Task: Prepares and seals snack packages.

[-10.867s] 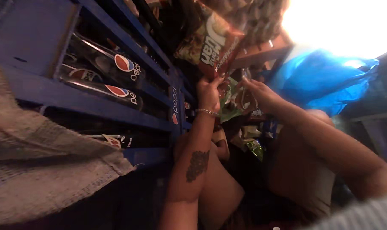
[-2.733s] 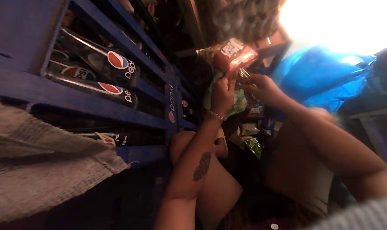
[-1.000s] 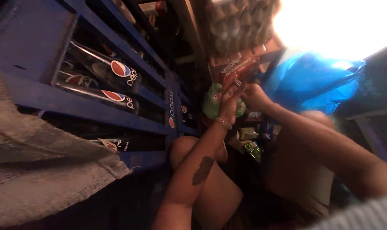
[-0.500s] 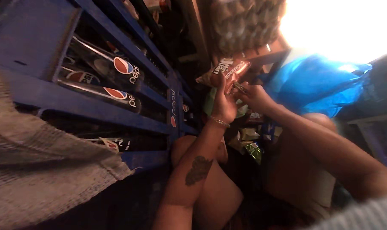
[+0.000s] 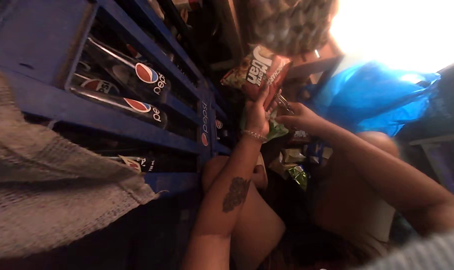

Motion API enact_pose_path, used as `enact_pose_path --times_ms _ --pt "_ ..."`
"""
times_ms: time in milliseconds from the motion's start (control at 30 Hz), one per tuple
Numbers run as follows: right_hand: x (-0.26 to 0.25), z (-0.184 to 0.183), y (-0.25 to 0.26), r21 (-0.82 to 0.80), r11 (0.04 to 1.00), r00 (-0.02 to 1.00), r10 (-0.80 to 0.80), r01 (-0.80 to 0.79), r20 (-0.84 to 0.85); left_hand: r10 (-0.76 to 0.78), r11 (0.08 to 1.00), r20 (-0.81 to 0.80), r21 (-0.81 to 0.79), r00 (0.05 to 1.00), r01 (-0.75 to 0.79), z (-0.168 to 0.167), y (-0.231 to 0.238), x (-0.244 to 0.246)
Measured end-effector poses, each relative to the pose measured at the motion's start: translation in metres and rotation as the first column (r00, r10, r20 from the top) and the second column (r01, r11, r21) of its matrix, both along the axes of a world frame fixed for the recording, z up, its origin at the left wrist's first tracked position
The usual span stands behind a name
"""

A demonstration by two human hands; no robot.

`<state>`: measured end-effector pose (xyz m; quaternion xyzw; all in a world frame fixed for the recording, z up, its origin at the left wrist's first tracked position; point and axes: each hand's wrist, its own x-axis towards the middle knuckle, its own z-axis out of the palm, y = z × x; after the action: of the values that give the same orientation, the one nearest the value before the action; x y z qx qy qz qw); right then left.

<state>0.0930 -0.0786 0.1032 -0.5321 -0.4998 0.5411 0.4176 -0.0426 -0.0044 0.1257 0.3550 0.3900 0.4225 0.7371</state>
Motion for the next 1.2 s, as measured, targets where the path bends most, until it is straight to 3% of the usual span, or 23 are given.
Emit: enact_pose_path --times_ms 167,367,633,900,1200 --pt "0.003 0.009 -0.007 -0.118 0.979 0.986 0.164 -0.165 -0.024 0.060 0.995 -0.016 0.078 0.998 -0.058 0.001 0.008 -0.005" --pt "0.004 0.004 -0.007 -0.172 0.981 0.996 0.079 -0.084 -0.037 0.138 0.969 -0.039 0.209 0.990 -0.128 -0.001 0.013 -0.006" --pt "0.007 0.002 -0.008 -0.031 0.997 0.978 0.070 -0.065 0.194 0.148 0.879 -0.101 0.469 0.984 -0.084 -0.006 0.011 -0.004" --pt "0.009 0.002 -0.005 0.015 0.998 0.969 0.061 -0.066 0.239 0.086 0.883 -0.161 0.470 0.983 0.000 -0.006 0.008 -0.003" --pt "0.009 0.004 -0.005 0.011 0.999 0.960 0.031 -0.035 0.277 0.125 0.845 -0.238 0.534 0.963 0.023 -0.009 0.008 -0.002"
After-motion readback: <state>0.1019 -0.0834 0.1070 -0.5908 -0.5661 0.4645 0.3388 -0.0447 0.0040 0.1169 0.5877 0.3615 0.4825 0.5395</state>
